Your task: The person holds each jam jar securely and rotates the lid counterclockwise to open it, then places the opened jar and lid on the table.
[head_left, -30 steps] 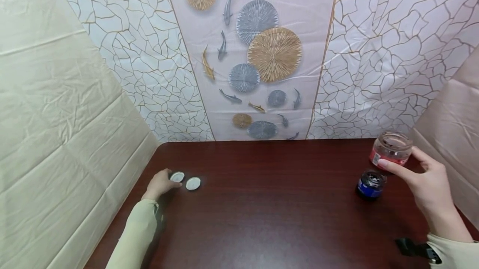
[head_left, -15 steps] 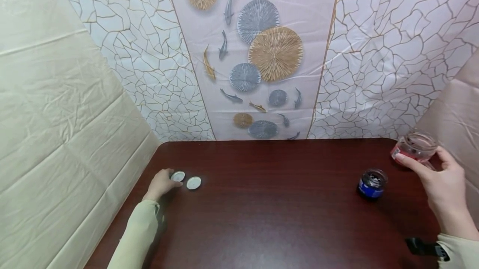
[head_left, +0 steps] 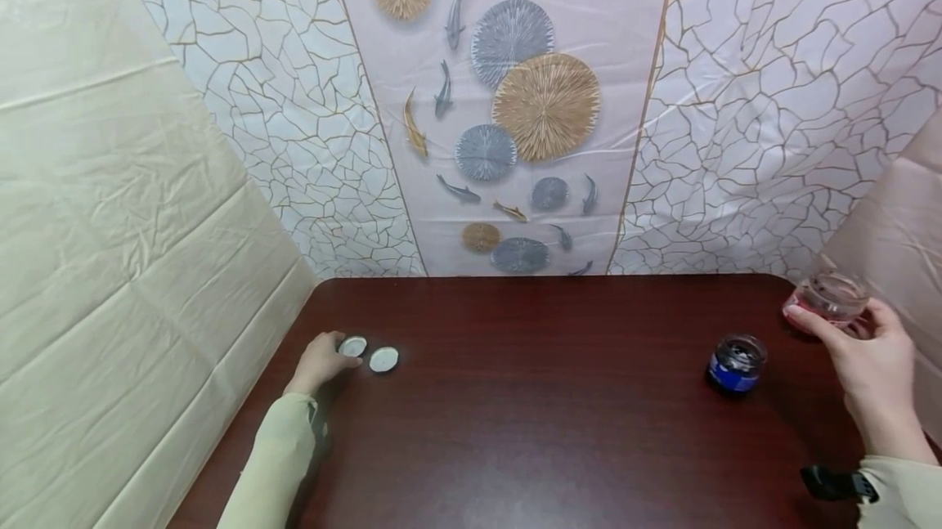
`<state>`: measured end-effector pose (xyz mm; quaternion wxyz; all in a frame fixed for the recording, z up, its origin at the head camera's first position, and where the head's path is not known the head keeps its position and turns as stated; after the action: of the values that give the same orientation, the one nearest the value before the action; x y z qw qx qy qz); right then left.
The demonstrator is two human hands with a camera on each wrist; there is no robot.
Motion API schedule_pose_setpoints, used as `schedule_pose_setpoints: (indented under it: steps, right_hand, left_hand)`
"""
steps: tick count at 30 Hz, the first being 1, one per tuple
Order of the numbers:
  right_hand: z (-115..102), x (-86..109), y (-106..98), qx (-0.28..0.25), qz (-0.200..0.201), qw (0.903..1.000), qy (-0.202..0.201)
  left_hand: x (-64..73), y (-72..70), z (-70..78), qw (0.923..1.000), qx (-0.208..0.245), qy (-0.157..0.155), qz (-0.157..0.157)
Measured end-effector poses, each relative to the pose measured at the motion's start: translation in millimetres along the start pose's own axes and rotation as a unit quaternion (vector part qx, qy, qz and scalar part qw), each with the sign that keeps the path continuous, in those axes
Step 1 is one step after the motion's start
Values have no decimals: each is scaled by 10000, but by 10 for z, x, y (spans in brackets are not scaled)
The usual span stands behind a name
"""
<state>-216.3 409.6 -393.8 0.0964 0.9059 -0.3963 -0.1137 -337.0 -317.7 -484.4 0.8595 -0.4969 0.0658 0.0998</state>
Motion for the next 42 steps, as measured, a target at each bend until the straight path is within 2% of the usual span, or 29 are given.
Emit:
schedule_pose_setpoints:
  steps: [4, 9, 12, 19, 23, 27, 31, 37, 42]
  right_hand:
    - [100, -73, -34, 710, -1, 9975, -17]
    - [200, -135, -63, 1794, -67, 9835, -227]
    - [267, -161, -84, 2174, -58, 9757, -251]
    - [404, -216, -108, 3288, -28, 9440, -264]
    - [445, -230, -112, 3601, -103, 9325, -238]
    - [477, -236, -107, 3958, -347, 9172, -298]
    - [507, -251, -109, 4117, -572, 9086, -412]
    - [572, -267, -115, 4244, -879, 9000, -465]
    - [605, -273, -108, 4182, -977, 9018, -483]
  left_hand:
    - [-10, -5, 11, 10000, -21, 67, 1]
    - [-18, 0, 0, 9999, -60, 123, 31]
    - [-14, -4, 7, 9999, -68, 130, 37]
    - [-6, -18, 11, 10000, 6, 74, 33]
    - [2, -14, 18, 10000, 83, 8, 27]
    - [-5, -14, 22, 9999, 106, -17, 17]
    - [-7, -26, 39, 9999, 112, -1, 19]
    - [-7, -33, 25, 9999, 150, -19, 22]
    - [-19, -21, 8, 9999, 96, 9, 28]
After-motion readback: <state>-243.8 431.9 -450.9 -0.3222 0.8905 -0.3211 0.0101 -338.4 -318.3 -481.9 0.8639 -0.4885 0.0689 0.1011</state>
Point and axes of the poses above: each hand's wrist, its own x-axis away from the middle knuckle, its own y-axis out of the palm, z = x × y, the point moved 4 cm from there along -x, towards the middle knuckle, and after that the axes turned 12 degrees about z, right-handed, at the moved point
